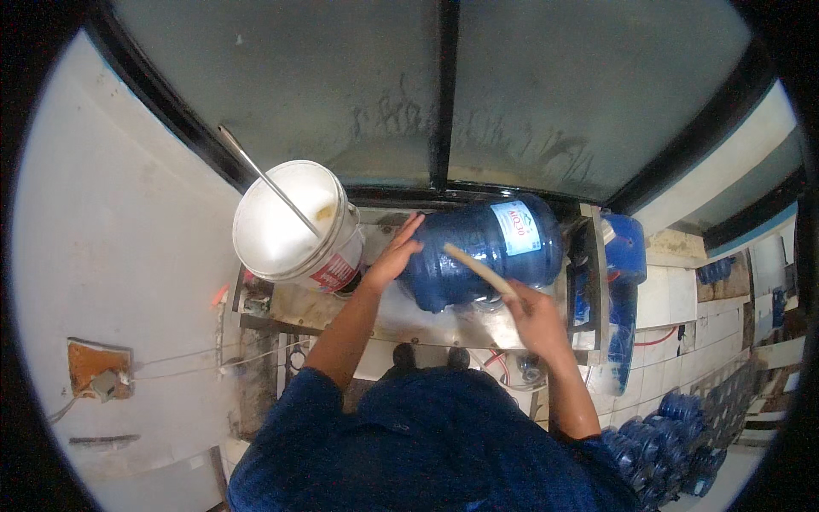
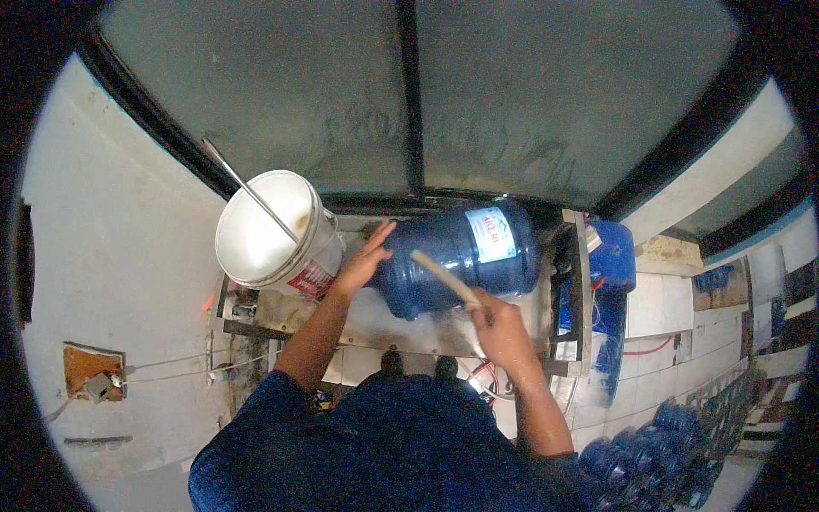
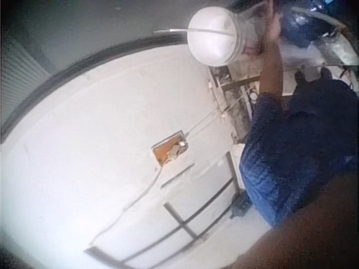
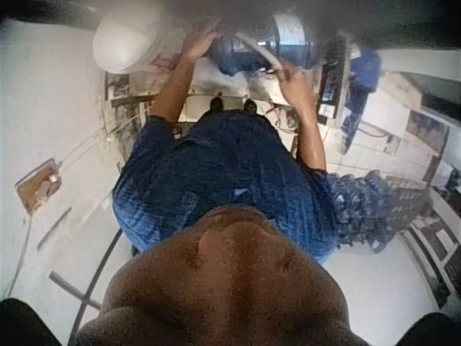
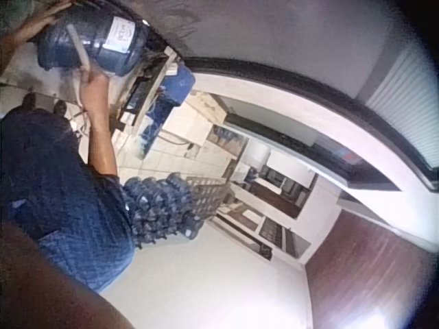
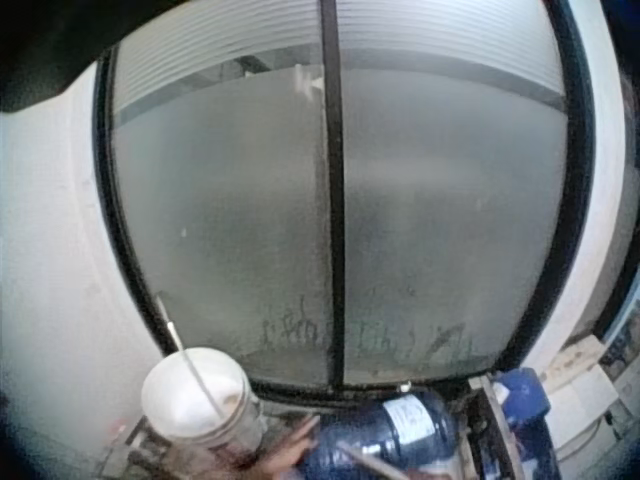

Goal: The person scrubs the exterior of large blue water jugs using a long-handled brush and a white bucket of cleaning solution. They rotate the jugs to scrub different sides, rinse them under a tap, and place the cleaned jugs on a nearby rack.

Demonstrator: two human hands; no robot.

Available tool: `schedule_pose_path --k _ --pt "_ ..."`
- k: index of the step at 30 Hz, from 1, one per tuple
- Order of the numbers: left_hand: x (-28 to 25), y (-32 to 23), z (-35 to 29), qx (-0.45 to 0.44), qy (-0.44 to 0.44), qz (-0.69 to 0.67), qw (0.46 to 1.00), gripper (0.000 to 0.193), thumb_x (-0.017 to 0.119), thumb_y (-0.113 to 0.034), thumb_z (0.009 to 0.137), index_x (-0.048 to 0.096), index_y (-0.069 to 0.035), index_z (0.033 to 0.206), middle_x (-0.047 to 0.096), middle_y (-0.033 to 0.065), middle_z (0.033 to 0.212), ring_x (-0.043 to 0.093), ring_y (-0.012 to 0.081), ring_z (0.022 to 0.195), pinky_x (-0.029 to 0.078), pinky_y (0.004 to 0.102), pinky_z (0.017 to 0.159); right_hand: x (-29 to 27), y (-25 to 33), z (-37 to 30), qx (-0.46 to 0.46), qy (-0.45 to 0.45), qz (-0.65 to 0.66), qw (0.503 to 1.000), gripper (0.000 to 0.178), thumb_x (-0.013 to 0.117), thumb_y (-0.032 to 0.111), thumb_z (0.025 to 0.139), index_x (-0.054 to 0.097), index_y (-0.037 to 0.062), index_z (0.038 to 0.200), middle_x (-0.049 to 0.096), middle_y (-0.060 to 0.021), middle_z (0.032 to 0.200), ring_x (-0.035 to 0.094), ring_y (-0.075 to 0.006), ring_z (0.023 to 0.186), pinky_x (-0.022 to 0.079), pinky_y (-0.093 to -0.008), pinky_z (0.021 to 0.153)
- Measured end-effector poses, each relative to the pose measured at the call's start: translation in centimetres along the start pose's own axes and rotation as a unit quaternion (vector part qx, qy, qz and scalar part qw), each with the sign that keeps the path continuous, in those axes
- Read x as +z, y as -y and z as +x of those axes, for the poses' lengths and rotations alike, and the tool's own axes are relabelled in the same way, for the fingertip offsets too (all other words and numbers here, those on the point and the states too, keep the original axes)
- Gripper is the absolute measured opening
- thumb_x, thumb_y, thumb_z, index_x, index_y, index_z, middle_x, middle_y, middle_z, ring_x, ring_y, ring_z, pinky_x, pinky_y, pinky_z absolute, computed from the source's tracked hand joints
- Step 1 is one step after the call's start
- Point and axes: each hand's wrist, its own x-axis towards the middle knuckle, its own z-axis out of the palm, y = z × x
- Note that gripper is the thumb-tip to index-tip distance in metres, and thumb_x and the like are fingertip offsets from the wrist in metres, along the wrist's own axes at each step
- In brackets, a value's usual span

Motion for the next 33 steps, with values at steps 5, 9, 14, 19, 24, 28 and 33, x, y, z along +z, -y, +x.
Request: schedule_pose_path --k 5,9,14,19,24,28,33 --pt "4.7 0.6 1.4 -0.032 -0.159 0.195 0.967 0.064 0.049 -0.039 0.104 0.032 -0.005 0.156 0.030 0.0180 0.163 0.025 0.0426 0.150 0.021 0.0462 0.124 1.8 3.7 -0.1 -0.051 0.071 0.059 0.994 0.032 0.063 0.022 0.098 0.067 0.0082 0.128 0.070 -0.0280 0.098 0.072 -0.0381 0.088 0.055 -0.0427 0.079" --pt "2.7 0.0 -0.6 0.081 -0.118 0.115 0.983 0.070 0.055 -0.036 0.103 0.028 -0.002 0.157 0.031 0.0220 0.161 0.028 0.0417 0.149 0.024 0.0462 0.122 1.0 2.0 0.8 0.011 0.021 0.040 0.999 0.033 0.063 0.021 0.099 0.067 0.0050 0.127 0.071 -0.0263 0.100 0.072 -0.0343 0.092 0.054 -0.0407 0.081" --pt "-1.3 4.4 -4.8 -0.008 0.074 0.175 0.982 0.092 0.080 -0.049 0.079 0.041 0.001 0.146 0.051 0.0243 0.143 0.048 0.0363 0.135 0.038 0.0420 0.112 -4.0 -5.1 1.0 0.060 -0.117 -0.053 0.990 0.035 0.061 0.025 0.100 0.066 0.0045 0.128 0.071 -0.0279 0.106 0.071 -0.0387 0.100 0.054 -0.0439 0.086" --pt "-2.6 10.6 -5.3 -0.244 0.341 0.126 0.899 0.059 0.088 -0.033 0.059 0.069 0.002 0.103 0.072 0.0132 0.082 0.069 0.0253 0.072 0.055 0.0392 0.068 -8.6 -7.4 2.0 0.079 -0.175 -0.053 0.980 0.037 0.063 0.020 0.098 0.065 -0.0052 0.126 0.072 -0.0267 0.112 0.071 -0.0343 0.105 0.053 -0.0389 0.090" --pt "-2.8 10.8 -5.8 -0.240 0.208 0.191 0.929 0.048 0.085 -0.028 0.060 0.073 -0.006 0.102 0.074 0.0141 0.087 0.072 0.0312 0.078 0.056 0.0421 0.072 -8.5 -7.9 2.8 0.085 -0.179 -0.052 0.979 0.039 0.064 0.017 0.097 0.064 -0.0089 0.126 0.070 -0.0277 0.116 0.070 -0.0335 0.109 0.053 -0.0369 0.094" --pt "-1.8 8.3 -6.8 -0.171 -0.003 0.345 0.923 0.055 0.081 -0.023 0.063 0.069 -0.010 0.116 0.072 0.0191 0.109 0.070 0.0366 0.099 0.056 0.0460 0.081 -7.8 -9.3 3.7 0.067 -0.198 -0.050 0.977 0.040 0.063 0.019 0.098 0.063 -0.0087 0.127 0.069 -0.0272 0.119 0.070 -0.0335 0.110 0.052 -0.0368 0.095" --pt "-1.7 3.4 -4.5 -0.178 0.001 0.154 0.972 0.075 0.072 -0.023 0.077 0.046 -0.014 0.147 0.057 0.0217 0.140 0.063 0.0395 0.115 0.052 0.0492 0.092 -6.2 -5.9 1.7 0.071 -0.133 -0.037 0.988 0.036 0.064 0.020 0.098 0.065 0.0004 0.128 0.070 -0.0283 0.109 0.072 -0.0333 0.103 0.054 -0.0411 0.087"
